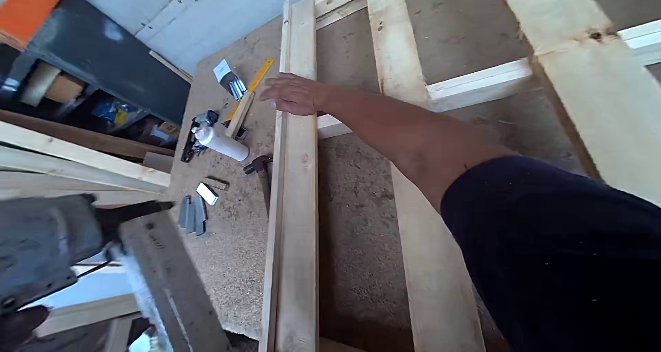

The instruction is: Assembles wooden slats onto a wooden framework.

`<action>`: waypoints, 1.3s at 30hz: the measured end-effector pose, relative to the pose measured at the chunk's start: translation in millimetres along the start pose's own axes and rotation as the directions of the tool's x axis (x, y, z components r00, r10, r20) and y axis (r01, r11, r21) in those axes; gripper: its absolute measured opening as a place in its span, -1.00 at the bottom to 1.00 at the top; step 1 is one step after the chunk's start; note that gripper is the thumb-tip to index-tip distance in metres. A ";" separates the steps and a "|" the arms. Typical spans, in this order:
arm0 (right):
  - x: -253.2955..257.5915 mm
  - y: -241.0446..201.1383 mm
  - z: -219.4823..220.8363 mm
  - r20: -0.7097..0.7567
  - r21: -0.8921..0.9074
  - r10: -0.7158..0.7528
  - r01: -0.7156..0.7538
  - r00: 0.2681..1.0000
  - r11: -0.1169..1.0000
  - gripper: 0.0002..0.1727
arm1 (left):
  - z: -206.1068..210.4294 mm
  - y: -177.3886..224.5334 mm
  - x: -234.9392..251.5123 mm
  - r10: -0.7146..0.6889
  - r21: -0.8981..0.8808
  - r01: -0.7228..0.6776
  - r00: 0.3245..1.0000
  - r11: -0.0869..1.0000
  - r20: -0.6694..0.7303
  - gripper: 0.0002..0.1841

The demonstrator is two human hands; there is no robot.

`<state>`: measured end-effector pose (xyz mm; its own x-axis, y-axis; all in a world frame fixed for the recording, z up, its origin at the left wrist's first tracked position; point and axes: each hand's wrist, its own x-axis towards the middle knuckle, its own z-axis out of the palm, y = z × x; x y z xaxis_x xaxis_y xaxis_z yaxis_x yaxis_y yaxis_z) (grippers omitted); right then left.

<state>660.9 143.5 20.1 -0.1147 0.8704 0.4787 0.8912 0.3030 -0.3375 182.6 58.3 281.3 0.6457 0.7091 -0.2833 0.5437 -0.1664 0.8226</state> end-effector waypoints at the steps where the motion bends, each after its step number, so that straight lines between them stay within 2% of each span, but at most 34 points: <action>1: 2.8 4.0 6.8 0.018 0.040 0.014 -0.014 1.000 0.999 -0.35 | 3.3 13.1 7.3 -0.037 -0.033 0.038 0.998 0.999 0.042 -0.89; 3: 6.1 8.2 9.3 -0.001 0.096 0.034 -0.034 0.999 0.995 -0.35 | 12.4 24.0 29.3 -0.076 -0.031 0.079 0.993 0.996 0.087 -0.84; 5: -2.2 8.8 14.8 -0.034 0.112 0.054 -0.050 0.998 0.992 -0.37 | 22.2 22.3 51.9 -0.055 0.017 0.054 0.995 0.998 0.084 -0.88; 8: 0.0 13.2 14.5 -0.082 0.109 0.085 -0.076 0.993 0.991 -0.42 | 8.3 32.6 76.8 -0.014 0.027 0.012 0.999 1.000 0.052 -0.95; 13: -1.5 9.5 14.6 -0.070 0.124 0.136 -0.127 0.988 0.984 -0.41 | 32.2 65.8 152.6 -0.017 0.246 -0.023 0.987 0.969 0.159 -0.84; 15: -2.5 10.0 13.8 -0.070 0.144 0.154 -0.142 0.986 0.979 -0.40 | 44.3 69.2 179.2 -0.027 0.302 -0.017 0.990 0.953 0.140 -0.87; 21: -3.1 12.3 13.4 -0.110 0.294 0.232 -0.191 0.966 0.936 -0.38 | 58.5 66.0 235.5 -0.037 0.261 -0.001 0.990 0.965 0.138 -0.85; 28: -5.0 9.9 10.6 -0.116 0.337 0.272 -0.219 0.955 0.916 -0.42 | 54.6 58.5 261.8 -0.056 0.303 -0.016 0.972 0.953 0.227 -0.83; 32: -3.6 8.7 10.4 -0.149 0.317 0.252 -0.195 0.956 0.928 -0.42 | 53.3 67.6 268.2 -0.122 0.390 0.024 0.966 0.921 0.227 -0.85; 37: -4.3 7.8 11.5 -0.148 0.303 0.247 -0.193 0.958 0.933 -0.43 | 48.6 63.1 274.9 -0.182 0.396 0.076 0.954 0.915 0.236 -0.88; 39: -5.8 8.6 12.2 -0.152 0.297 0.246 -0.193 0.957 0.935 -0.43 | 51.3 64.8 274.7 -0.199 0.412 0.088 0.952 0.907 0.233 -0.82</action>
<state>663.8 145.8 4.5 0.1759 0.8491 0.4981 0.7250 0.2305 -0.6490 422.7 207.2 231.5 0.6318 0.5481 -0.5481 0.7709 -0.3710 0.5177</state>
